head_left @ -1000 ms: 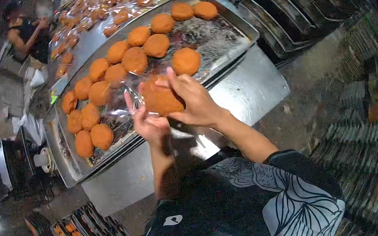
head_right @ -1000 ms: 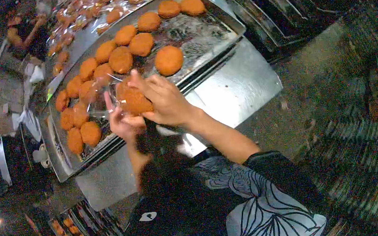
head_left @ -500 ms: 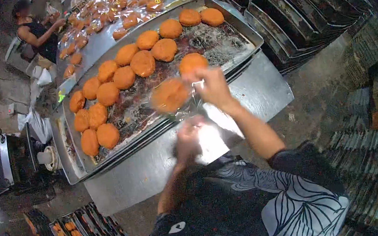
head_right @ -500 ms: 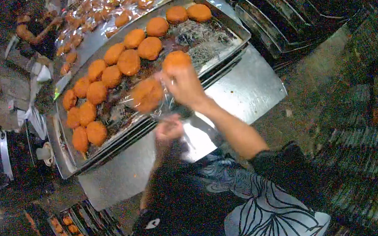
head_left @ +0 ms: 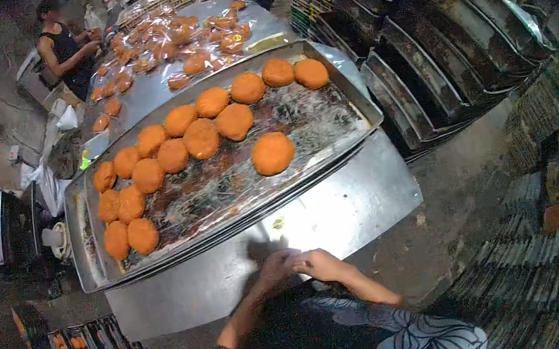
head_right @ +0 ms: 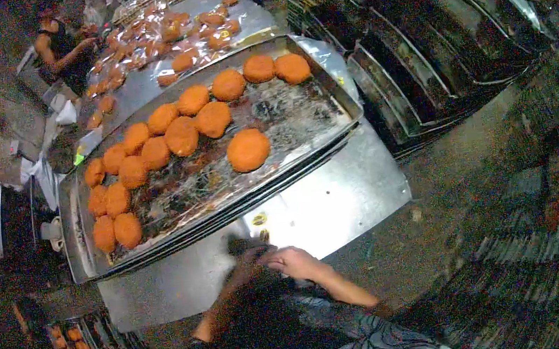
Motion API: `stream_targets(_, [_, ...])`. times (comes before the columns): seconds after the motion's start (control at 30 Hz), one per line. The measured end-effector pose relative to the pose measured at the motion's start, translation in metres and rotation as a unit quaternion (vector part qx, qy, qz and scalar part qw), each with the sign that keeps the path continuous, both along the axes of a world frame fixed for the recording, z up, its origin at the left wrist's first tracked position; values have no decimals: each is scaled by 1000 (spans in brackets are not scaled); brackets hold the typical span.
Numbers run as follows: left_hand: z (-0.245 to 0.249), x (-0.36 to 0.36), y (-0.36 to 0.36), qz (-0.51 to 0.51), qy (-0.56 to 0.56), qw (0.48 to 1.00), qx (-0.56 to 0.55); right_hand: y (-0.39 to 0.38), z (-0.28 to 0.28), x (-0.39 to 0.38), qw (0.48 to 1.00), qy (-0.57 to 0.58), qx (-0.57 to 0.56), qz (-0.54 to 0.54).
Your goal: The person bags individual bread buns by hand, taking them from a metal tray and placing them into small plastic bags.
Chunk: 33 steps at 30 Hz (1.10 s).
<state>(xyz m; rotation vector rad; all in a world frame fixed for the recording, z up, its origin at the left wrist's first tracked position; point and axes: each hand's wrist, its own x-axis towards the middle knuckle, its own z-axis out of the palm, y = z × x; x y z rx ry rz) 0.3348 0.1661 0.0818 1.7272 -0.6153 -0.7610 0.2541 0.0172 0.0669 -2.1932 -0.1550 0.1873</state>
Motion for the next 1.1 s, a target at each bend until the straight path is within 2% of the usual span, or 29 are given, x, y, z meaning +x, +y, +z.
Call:
stream_targets(0.07, [-19, 8, -1, -3, 53, 999, 6, -4, 7, -2, 995, 31, 80, -53])
stream_targets(0.1, [-34, 14, 1, -3, 105, 994, 18, -1, 6, -5, 995, 28, 80, -54])
stream_targets(0.13, [-59, 16, 3, -10, 104, 993, -61, 5, 4, -12, 990, 45, 17, -134])
stream_targets(0.17, [-82, 20, -1, -11, 109, 992, -62, 10, 3, -19, 974, 66, -46, -212])
stream_targets(0.2, [-105, 15, -6, -40, -7, 995, -96, 19, -2, -21, 963, 36, 0, -268])
stream_targets(0.23, [-118, 2, -10, -66, -119, 982, -130, 24, 1, -19, 952, 81, -26, -293])
stream_targets(0.3, [-86, -6, -13, 57, 5, 977, -204, 29, -1, -25, 958, 46, -73, -274])
stream_targets(0.33, [-79, -3, -12, 98, 26, 980, -172, 28, -19, -32, 965, -59, -80, -244])
stream_targets(0.37, [-67, 0, -12, 141, 45, 979, -140, 31, -11, -34, 965, -52, -82, -242])
stream_targets(0.4, [-53, 1, -13, 144, 48, 978, -143, 30, 1, -27, 962, -14, -16, -274])
stream_targets(0.43, [-24, 1, -16, 163, -119, 975, -97, 28, 13, -17, 951, 22, 49, -304])
stream_targets(0.47, [-1, 4, -18, 177, -283, 942, -47, 24, 21, -5, 952, 21, 46, -301])
stream_targets(0.5, [12, 13, -15, 181, -281, 941, -47, 20, 26, 7, 948, -12, 38, -316])
stream_targets(0.53, [20, 21, -5, 46, -161, 985, -37, 22, 32, 12, 944, -38, 32, -326])
stream_targets(0.57, [25, 27, 1, -92, -38, 995, -29, 27, 49, 13, 949, -38, 61, -308])
stream_targets(0.6, [27, 28, 5, -84, -60, 994, -23, 29, 47, 11, 955, -69, -24, -288])
stream_targets(0.63, [7, 35, 6, -126, -235, 958, -103, 32, 45, 5, 954, -93, -109, -264])
stream_targets(0.67, [11, 37, 5, -118, -68, 991, -13, 37, 45, 0, 956, -77, -105, -262])
stream_targets(0.7, [17, 36, 6, -109, 101, 986, 78, 41, 47, -1, 955, -97, -84, -267])
stream_targets(0.73, [24, 25, 8, 9, 264, 964, -27, 44, 47, 0, 952, -119, -63, -274])
stream_targets(0.8, [15, 26, 12, -2, 210, 973, -91, 45, 42, -1, 953, -95, -35, -285])
stream_targets(0.83, [6, 26, 9, 31, 316, 946, -61, 44, 41, 1, 953, -86, -11, -291])
stream_targets(0.87, [19, 26, 8, 30, 322, 945, -56, 43, 50, 5, 947, -94, 45, -303])
stream_targets(0.93, [52, 27, 5, 86, 273, 955, -78, 35, 65, 13, 953, -57, 26, -295])
stream_targets(0.97, [55, 23, 2, 86, 277, 954, -74, 32, 70, 15, 959, -24, 4, -284])
stream_targets(1.03, [59, 19, -4, 194, 252, 943, -101, 34, 71, 17, 953, -18, 34, -301])
stream_targets(1.1, [54, 19, -5, 195, 216, 951, -104, 33, 66, 16, 963, -50, 1, -265])
